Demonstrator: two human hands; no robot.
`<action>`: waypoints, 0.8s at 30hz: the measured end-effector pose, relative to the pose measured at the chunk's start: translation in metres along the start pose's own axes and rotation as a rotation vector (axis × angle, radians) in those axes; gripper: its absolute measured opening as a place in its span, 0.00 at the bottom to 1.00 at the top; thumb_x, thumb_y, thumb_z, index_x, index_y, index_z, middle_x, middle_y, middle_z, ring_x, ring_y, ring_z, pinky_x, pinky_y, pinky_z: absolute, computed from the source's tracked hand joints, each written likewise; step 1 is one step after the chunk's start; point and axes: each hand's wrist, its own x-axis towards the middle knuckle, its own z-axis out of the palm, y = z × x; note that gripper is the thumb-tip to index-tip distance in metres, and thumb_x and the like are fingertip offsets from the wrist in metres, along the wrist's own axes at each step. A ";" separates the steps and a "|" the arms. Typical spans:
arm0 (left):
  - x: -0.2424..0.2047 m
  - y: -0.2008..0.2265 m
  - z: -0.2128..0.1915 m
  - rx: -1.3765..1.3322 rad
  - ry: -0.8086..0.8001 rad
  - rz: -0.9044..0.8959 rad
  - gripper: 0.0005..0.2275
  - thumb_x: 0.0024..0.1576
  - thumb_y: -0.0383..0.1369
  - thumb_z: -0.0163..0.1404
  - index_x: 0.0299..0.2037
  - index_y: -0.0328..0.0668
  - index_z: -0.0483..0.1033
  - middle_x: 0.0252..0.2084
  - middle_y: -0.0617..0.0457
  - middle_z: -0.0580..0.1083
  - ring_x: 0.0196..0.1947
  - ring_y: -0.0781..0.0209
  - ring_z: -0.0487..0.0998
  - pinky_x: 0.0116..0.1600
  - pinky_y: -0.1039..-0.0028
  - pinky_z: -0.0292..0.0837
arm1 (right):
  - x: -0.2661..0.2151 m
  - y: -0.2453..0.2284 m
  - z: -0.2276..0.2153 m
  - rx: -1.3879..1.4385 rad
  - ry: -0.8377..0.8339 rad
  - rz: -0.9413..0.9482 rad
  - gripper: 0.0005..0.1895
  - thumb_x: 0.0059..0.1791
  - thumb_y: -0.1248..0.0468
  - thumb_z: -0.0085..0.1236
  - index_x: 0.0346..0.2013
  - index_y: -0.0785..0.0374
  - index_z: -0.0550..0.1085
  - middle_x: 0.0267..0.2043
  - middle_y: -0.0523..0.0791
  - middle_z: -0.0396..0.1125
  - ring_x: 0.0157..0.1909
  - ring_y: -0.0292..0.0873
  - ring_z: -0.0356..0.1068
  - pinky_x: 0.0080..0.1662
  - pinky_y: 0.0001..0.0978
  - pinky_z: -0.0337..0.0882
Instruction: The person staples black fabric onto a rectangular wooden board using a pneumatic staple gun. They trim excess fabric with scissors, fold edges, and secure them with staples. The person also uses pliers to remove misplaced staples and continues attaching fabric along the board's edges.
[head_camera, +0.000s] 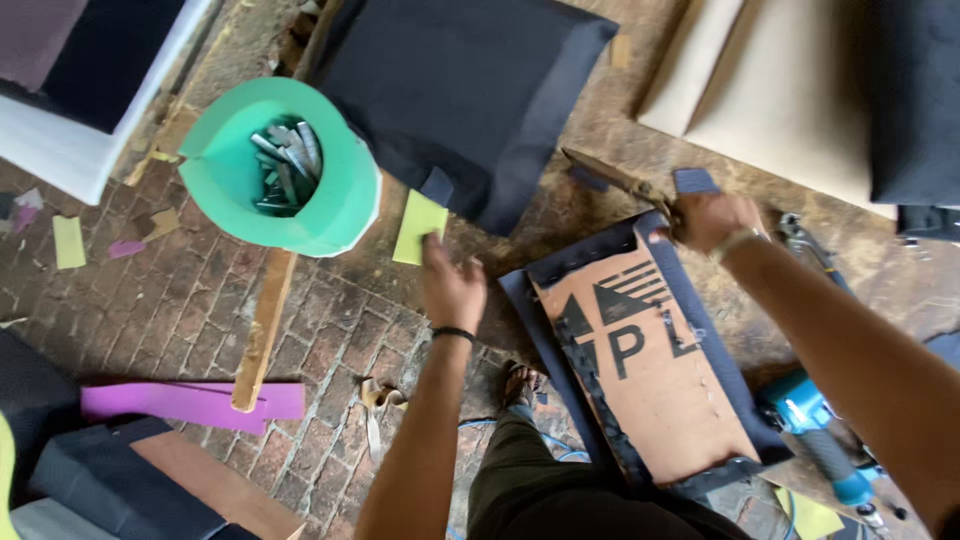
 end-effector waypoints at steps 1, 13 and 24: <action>-0.010 0.006 0.011 -0.004 -0.104 0.058 0.31 0.54 0.35 0.56 0.69 0.37 0.62 0.69 0.40 0.66 0.68 0.43 0.69 0.70 0.49 0.65 | 0.006 0.008 -0.004 -0.021 -0.013 0.009 0.30 0.55 0.34 0.47 0.58 0.50 0.74 0.37 0.42 0.74 0.34 0.36 0.70 0.37 0.29 0.70; -0.020 0.084 0.012 -0.288 -0.553 -0.057 0.16 0.48 0.36 0.65 0.45 0.38 0.83 0.40 0.50 0.83 0.41 0.60 0.84 0.46 0.69 0.78 | -0.050 0.014 0.167 1.096 0.656 -0.026 0.32 0.49 0.44 0.62 0.62 0.54 0.68 0.49 0.49 0.71 0.45 0.46 0.72 0.43 0.36 0.72; -0.009 0.216 0.059 -0.878 -1.001 0.560 0.35 0.57 0.36 0.65 0.72 0.36 0.61 0.65 0.45 0.71 0.65 0.51 0.71 0.67 0.64 0.70 | -0.056 -0.012 0.151 2.272 0.464 0.652 0.32 0.57 0.40 0.51 0.35 0.71 0.74 0.29 0.45 0.69 0.29 0.42 0.64 0.31 0.36 0.65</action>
